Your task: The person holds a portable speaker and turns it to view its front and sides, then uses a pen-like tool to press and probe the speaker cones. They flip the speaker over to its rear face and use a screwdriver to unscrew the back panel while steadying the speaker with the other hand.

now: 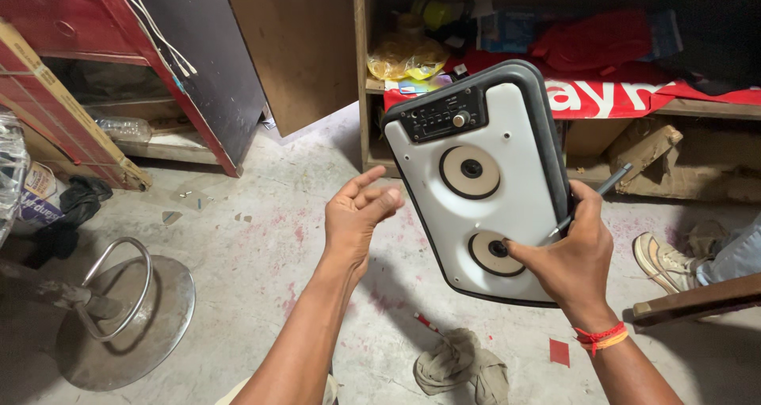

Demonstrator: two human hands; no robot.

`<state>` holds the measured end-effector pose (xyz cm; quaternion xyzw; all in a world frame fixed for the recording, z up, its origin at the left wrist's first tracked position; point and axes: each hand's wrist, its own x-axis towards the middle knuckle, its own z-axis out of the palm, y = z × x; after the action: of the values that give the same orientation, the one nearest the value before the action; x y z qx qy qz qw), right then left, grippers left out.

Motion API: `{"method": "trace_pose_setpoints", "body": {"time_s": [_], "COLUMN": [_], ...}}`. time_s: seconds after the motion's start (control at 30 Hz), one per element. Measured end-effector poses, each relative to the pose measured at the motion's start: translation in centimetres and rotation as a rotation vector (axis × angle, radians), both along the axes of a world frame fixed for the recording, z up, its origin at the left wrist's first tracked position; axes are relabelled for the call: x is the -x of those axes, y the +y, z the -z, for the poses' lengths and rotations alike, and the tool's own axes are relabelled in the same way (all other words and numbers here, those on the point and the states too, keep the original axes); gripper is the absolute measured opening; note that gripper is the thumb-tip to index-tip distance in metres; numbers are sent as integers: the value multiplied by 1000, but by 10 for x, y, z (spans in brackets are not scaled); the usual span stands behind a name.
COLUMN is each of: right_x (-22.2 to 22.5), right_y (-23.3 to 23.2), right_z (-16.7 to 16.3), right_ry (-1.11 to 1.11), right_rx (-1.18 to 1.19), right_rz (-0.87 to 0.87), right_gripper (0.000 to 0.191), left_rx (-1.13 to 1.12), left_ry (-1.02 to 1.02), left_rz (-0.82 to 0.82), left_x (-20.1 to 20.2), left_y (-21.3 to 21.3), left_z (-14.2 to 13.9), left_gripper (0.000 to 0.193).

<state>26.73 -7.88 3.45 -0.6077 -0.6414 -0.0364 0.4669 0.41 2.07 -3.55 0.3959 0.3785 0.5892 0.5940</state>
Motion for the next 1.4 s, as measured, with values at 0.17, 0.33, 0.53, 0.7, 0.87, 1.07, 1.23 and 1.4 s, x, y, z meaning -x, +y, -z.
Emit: {"method": "trace_pose_setpoints", "body": {"time_s": [0.17, 0.33, 0.53, 0.7, 0.87, 1.07, 1.23, 1.4], "right_x": [0, 2, 4, 5, 2, 0, -2, -4], "right_y": [0, 0, 0, 2, 4, 8, 10, 10], "right_z": [0, -1, -1, 1, 2, 3, 5, 5], "right_ry": [15, -3, 111, 146, 265, 547, 464, 466], "right_rx": [27, 6, 72, 75, 101, 352, 326, 309], "right_rz": [18, 14, 11, 21, -54, -58, -86, -105], "right_gripper": [90, 91, 94, 96, 96, 95, 96, 98], "left_rx": [-42, 21, 151, -25, -139, -104, -111, -126], "left_ry": [69, 212, 454, 662, 712, 707, 702, 655], "left_rz": [-95, -154, 52, 123, -2, -68, -62, -30], "left_x": [-1, -2, -13, -24, -22, -20, -18, -18], "left_y": [1, -7, -18, -31, -39, -39, -40, -41], "left_z": [8, -13, -26, -32, -44, -50, -52, -53], "left_gripper": [43, 73, 79, 90, 86, 62, 56, 56]}}
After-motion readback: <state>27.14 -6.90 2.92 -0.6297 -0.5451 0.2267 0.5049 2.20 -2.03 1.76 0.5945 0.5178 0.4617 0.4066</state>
